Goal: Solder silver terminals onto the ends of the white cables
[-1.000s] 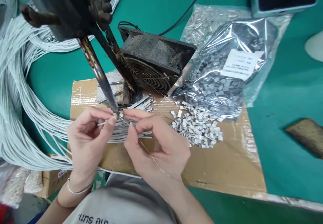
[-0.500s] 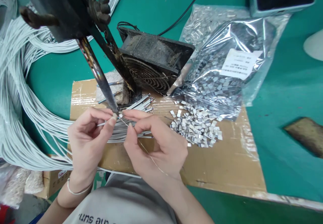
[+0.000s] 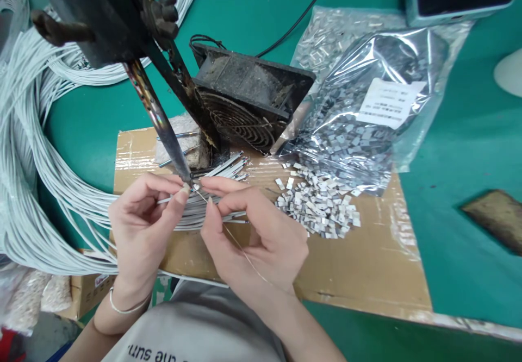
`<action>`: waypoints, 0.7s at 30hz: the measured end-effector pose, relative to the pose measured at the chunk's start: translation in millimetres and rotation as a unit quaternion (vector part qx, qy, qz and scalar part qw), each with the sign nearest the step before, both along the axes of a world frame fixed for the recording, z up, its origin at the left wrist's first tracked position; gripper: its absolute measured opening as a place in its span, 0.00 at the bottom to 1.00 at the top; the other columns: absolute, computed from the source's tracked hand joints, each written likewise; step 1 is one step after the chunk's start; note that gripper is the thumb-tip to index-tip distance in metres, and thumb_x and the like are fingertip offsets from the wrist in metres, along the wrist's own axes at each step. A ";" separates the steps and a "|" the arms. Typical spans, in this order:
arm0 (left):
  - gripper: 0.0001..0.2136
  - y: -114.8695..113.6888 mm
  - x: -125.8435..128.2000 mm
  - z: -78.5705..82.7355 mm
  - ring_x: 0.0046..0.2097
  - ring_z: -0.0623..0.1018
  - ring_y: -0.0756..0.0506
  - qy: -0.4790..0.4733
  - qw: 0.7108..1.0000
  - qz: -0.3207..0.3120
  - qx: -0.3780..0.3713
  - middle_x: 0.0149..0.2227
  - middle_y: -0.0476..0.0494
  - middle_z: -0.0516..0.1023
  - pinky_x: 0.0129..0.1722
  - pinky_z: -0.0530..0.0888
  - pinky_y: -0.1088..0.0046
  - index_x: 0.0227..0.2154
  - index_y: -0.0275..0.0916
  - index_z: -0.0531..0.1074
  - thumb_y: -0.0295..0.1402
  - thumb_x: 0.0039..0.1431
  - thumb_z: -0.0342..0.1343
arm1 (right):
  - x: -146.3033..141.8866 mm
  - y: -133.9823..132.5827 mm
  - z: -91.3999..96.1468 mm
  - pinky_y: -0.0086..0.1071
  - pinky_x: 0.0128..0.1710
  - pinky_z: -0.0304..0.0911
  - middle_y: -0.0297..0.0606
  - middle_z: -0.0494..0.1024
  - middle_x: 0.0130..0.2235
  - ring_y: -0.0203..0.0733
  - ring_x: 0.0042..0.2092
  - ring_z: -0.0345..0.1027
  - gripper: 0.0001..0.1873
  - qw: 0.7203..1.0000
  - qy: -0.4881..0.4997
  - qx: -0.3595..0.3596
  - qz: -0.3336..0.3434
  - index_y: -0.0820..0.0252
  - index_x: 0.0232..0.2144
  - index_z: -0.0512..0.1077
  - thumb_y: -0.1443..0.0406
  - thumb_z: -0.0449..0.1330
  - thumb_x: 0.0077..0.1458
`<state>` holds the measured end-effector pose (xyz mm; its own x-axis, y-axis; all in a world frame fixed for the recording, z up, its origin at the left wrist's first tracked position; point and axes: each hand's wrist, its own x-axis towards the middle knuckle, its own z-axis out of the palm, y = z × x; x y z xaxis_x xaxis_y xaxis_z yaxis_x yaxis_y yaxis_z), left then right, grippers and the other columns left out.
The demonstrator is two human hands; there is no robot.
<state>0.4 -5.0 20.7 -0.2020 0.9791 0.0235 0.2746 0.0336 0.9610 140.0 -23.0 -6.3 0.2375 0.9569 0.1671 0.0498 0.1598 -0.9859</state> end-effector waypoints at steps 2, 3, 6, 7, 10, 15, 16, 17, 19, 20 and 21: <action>0.07 0.3 0.1 0.0 0.34 0.79 0.51 0.001 1.000 -0.002 0.003 0.36 0.46 0.86 0.21 0.63 0.81 0.29 0.40 0.79 0.22 0.59 0.67 | 0.0 -0.1 0.4 0.34 0.52 0.77 0.34 0.89 0.48 0.41 0.48 0.86 0.13 1.000 -0.002 0.002 0.000 0.54 0.34 0.76 0.78 0.67 0.59; 0.07 0.4 0.2 -0.1 0.34 0.79 0.51 0.001 1.000 -0.002 0.003 0.36 0.46 0.86 0.22 0.63 0.81 0.29 0.40 0.79 0.22 0.59 0.67 | -0.1 -0.2 0.6 0.34 0.51 0.77 0.34 0.89 0.49 0.41 0.48 0.86 0.13 1.000 -0.001 0.001 0.001 0.54 0.34 0.76 0.78 0.67 0.59; 0.07 0.3 0.0 -0.4 0.34 0.79 0.51 0.003 1.000 -0.003 0.003 0.36 0.47 0.86 0.22 0.63 0.81 0.30 0.40 0.79 0.22 0.59 0.67 | -0.4 0.0 0.8 0.34 0.51 0.78 0.34 0.89 0.49 0.41 0.48 0.86 0.13 1.000 -0.002 0.002 0.000 0.54 0.34 0.76 0.78 0.67 0.59; 0.07 0.2 -0.2 -0.6 0.34 0.79 0.51 0.002 1.000 -0.003 0.003 0.36 0.47 0.86 0.22 0.63 0.81 0.30 0.40 0.79 0.22 0.59 0.67 | -0.4 0.1 0.6 0.34 0.51 0.78 0.34 0.89 0.48 0.42 0.48 0.86 0.13 1.000 -0.002 0.002 0.000 0.54 0.34 0.76 0.78 0.67 0.58; 0.06 -0.2 -1.0 -1.0 0.34 0.79 0.51 0.002 1.000 -0.001 0.001 0.36 0.46 0.86 0.22 0.63 0.81 0.30 0.40 0.80 0.23 0.59 0.67 | 0.1 0.0 -0.8 0.36 0.51 0.78 0.35 0.89 0.48 0.44 0.48 0.86 0.13 1.000 0.006 0.007 0.006 0.54 0.34 0.76 0.78 0.67 0.58; 0.07 0.6 -1.9 -1.6 0.31 0.77 0.52 0.000 1.000 -0.003 -0.008 0.35 0.47 0.86 0.22 0.63 0.80 0.29 0.40 0.79 0.23 0.60 0.67 | 1.0 -0.8 -4.1 0.37 0.52 0.78 0.35 0.89 0.49 0.44 0.49 0.86 0.13 1.000 0.010 0.006 0.016 0.54 0.34 0.76 0.78 0.67 0.58; 0.07 0.7 -1.9 -1.6 0.31 0.76 0.52 -0.001 1.000 -0.004 -0.010 0.36 0.47 0.86 0.22 0.63 0.80 0.29 0.40 0.79 0.23 0.60 0.67 | 1.0 -0.8 -4.4 0.36 0.52 0.78 0.35 0.89 0.49 0.43 0.49 0.86 0.13 1.000 0.009 0.005 0.017 0.54 0.34 0.76 0.78 0.67 0.58; 0.07 0.6 -1.9 -1.5 0.31 0.76 0.52 -0.002 1.000 -0.004 -0.011 0.36 0.47 0.86 0.22 0.62 0.80 0.29 0.40 0.80 0.23 0.60 0.67 | 1.0 -0.7 -4.5 0.36 0.53 0.78 0.34 0.89 0.49 0.43 0.49 0.86 0.13 1.000 0.008 0.005 0.017 0.54 0.34 0.76 0.78 0.67 0.58; 0.07 0.2 -1.7 -1.2 0.31 0.76 0.52 -0.004 1.000 -0.004 -0.012 0.36 0.47 0.86 0.22 0.62 0.80 0.29 0.40 0.80 0.22 0.60 0.67 | 0.8 -0.3 -4.3 0.35 0.53 0.78 0.33 0.89 0.49 0.42 0.49 0.86 0.13 1.000 0.007 0.007 0.016 0.54 0.34 0.76 0.78 0.67 0.58; 0.07 0.0 -1.6 -1.0 0.31 0.76 0.52 -0.005 1.000 -0.004 -0.011 0.36 0.47 0.86 0.22 0.62 0.80 0.29 0.40 0.80 0.22 0.59 0.67 | 0.7 0.0 -4.1 0.35 0.53 0.78 0.33 0.89 0.48 0.42 0.49 0.86 0.14 1.000 0.007 0.007 0.015 0.54 0.34 0.75 0.78 0.67 0.58; 0.07 -0.2 -1.5 -0.9 0.32 0.76 0.52 -0.005 1.000 -0.003 -0.011 0.35 0.47 0.86 0.22 0.63 0.80 0.29 0.40 0.80 0.23 0.59 0.67 | 0.6 0.4 -3.9 0.35 0.53 0.78 0.33 0.89 0.48 0.42 0.49 0.86 0.14 1.000 0.009 0.008 0.014 0.53 0.34 0.75 0.78 0.67 0.58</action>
